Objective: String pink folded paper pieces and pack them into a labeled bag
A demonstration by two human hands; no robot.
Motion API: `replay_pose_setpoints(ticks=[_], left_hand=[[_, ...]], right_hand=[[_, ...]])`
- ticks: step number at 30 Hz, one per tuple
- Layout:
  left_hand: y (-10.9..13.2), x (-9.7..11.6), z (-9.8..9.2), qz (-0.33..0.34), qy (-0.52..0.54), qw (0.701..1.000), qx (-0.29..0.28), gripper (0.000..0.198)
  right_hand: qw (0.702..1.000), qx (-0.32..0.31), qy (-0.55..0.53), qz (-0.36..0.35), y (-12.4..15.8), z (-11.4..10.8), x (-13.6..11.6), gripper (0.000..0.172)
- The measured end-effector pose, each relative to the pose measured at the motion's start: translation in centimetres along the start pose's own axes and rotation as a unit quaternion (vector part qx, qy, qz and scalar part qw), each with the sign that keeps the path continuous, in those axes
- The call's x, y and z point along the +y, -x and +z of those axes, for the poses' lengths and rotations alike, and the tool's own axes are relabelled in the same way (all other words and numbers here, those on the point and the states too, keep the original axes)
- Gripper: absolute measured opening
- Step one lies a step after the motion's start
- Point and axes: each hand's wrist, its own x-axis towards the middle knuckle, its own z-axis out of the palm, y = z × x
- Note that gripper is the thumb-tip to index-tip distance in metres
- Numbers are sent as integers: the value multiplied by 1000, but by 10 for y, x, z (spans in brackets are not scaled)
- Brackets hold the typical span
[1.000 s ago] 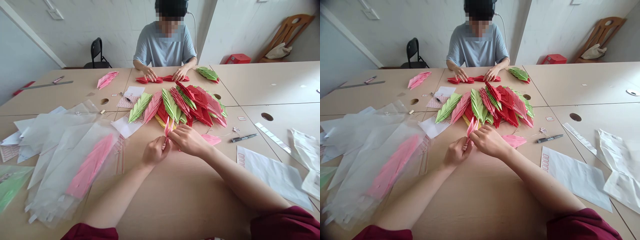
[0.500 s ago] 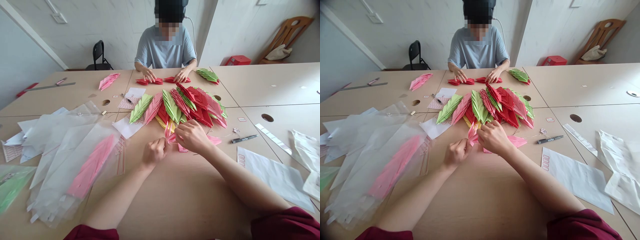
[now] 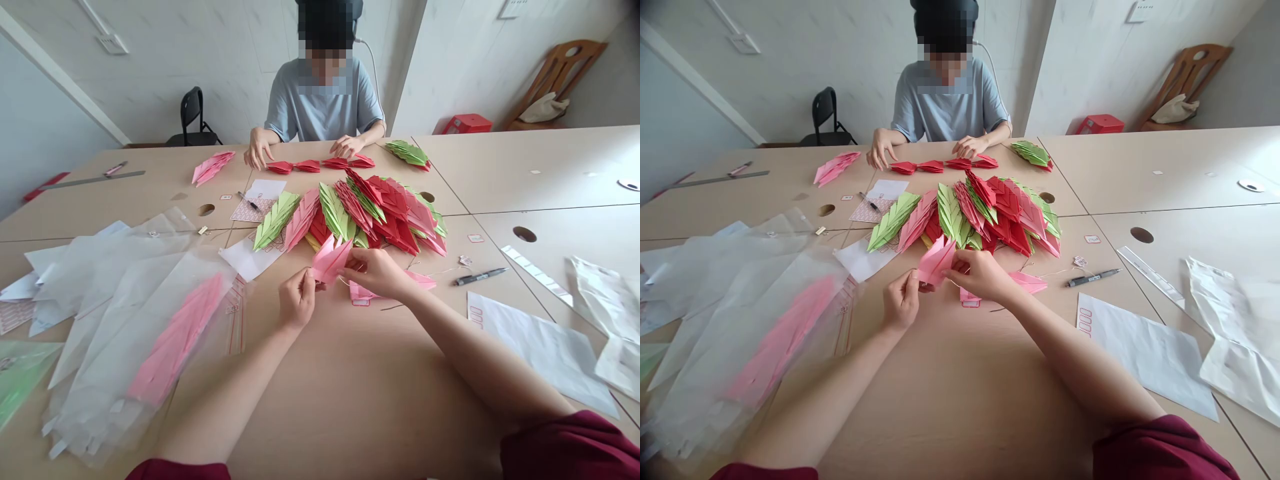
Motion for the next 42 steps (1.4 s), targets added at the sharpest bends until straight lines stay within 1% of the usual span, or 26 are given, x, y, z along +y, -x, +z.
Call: replay_pose_setpoints(ticks=[3, 6, 8, 10, 13, 16, 18, 20, 23, 25, 29, 31, 33, 35, 36, 38, 40, 42], left_hand=[[3, 3, 2, -15, 46, 998, -41, 37], [5, 3, 5, -69, 88, 991, -76, 27], [5, 3, 8, -103, 109, 984, -92, 27], [5, 3, 9, -120, 133, 979, -99, 27], [5, 4, 9, -120, 150, 976, -100, 26], [4, 5, 9, -125, 147, 976, -106, 27], [4, 6, 9, -127, 144, 975, -108, 28], [3, 7, 9, -127, 144, 976, -106, 28], [5, 9, 9, -123, 142, 976, -114, 28], [7, 10, 11, -122, 146, 974, -122, 28], [9, 10, 13, -132, 173, 968, -125, 29], [8, 8, 13, -127, 169, 970, -117, 30], [7, 6, 12, -109, 145, 978, -104, 28], [7, 3, 12, -83, 113, 986, -90, 25], [7, 2, 12, -72, 101, 989, -83, 24], [7, 2, 14, -62, 94, 991, -76, 21], [6, 2, 15, -73, 114, 988, -75, 21], [6, 2, 16, -94, 149, 982, -72, 22]], right_hand=[[1000, -8, 19, -2, -1, 5, 2, 12], [1000, -7, 6, -3, 0, 5, 3, 13], [1000, -8, 9, -16, 0, 5, 3, 12], [999, -15, 21, -37, 1, 5, 2, 8], [997, -11, 58, -50, 2, 9, 1, 5], [995, -1, 92, -34, 2, 13, 1, 12], [996, -3, 79, -27, 2, 15, 1, 13], [998, -2, 59, -26, 2, 14, 1, 10], [999, 5, 52, -15, 1, 6, 2, 7], [998, 2, 58, -4, 1, -1, 2, 10], [994, 0, 112, -10, 1, -12, 0, 19], [991, 12, 130, -21, 1, -17, -2, 16], [992, 15, 119, -33, 2, -23, -4, 9], [995, 1, 90, -39, 3, -30, -6, 3], [996, -8, 74, -39, 4, -33, -6, 3], [998, -21, 50, -36, 4, -35, -7, 12], [998, -24, 42, -37, 4, -31, -7, 18], [998, -25, 44, -47, 4, -23, -6, 15]])
